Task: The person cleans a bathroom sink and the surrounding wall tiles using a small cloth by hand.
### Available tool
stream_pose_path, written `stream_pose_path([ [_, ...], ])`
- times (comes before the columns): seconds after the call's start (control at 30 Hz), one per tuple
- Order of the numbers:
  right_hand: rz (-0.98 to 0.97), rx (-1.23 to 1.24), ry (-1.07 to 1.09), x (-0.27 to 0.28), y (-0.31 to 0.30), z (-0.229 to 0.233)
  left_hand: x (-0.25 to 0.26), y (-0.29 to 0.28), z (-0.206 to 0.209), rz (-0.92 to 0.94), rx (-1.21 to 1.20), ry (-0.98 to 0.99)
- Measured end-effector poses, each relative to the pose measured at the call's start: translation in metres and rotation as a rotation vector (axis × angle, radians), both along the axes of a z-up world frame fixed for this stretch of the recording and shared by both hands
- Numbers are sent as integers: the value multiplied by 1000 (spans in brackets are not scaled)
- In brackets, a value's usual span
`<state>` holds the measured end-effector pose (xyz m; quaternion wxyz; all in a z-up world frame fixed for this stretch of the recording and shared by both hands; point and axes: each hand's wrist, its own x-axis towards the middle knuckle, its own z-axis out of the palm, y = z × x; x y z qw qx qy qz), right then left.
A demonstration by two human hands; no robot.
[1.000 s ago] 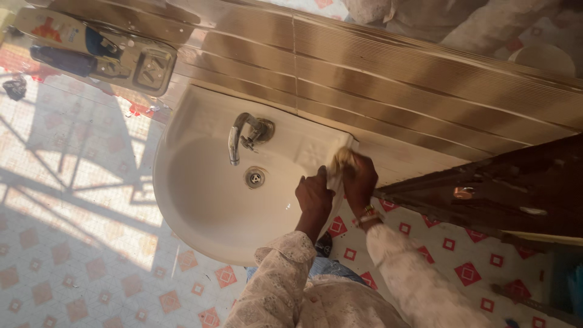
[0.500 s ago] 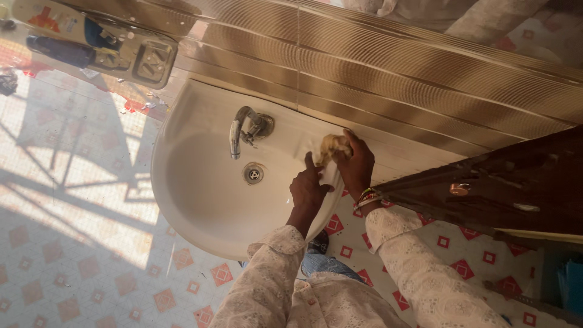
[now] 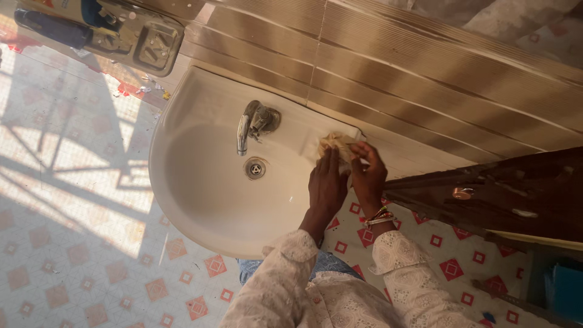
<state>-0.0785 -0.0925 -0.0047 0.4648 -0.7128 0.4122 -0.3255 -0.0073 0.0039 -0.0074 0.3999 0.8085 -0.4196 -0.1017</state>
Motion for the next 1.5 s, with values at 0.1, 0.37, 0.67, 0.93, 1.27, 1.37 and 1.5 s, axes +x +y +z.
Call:
stream_pose_path([
  [0.1, 100, -226, 184, 1, 5, -6, 18, -24, -10, -46, 137, -163],
  [0.37, 321, -451, 834, 38, -7, 19, 61, -25, 0, -75, 547, -358],
  [0.67, 404, -574, 598, 20, 6, 16, 105, 0, 10, 162, 621, -15],
  [0.93, 320, -119, 734, 12, -9, 8, 37, -10, -32, -18, 362, 0],
  [1.27, 449, -227, 437, -3, -12, 11, -10, 44, -5, -3, 186, 392],
  [1.37, 412, -311, 632, 6, 0, 29, -18, 49, -1, 59, 189, 433],
  [1.5, 462, -727, 616, 23, 36, 31, -23, 49, -16, 61, 307, 344],
])
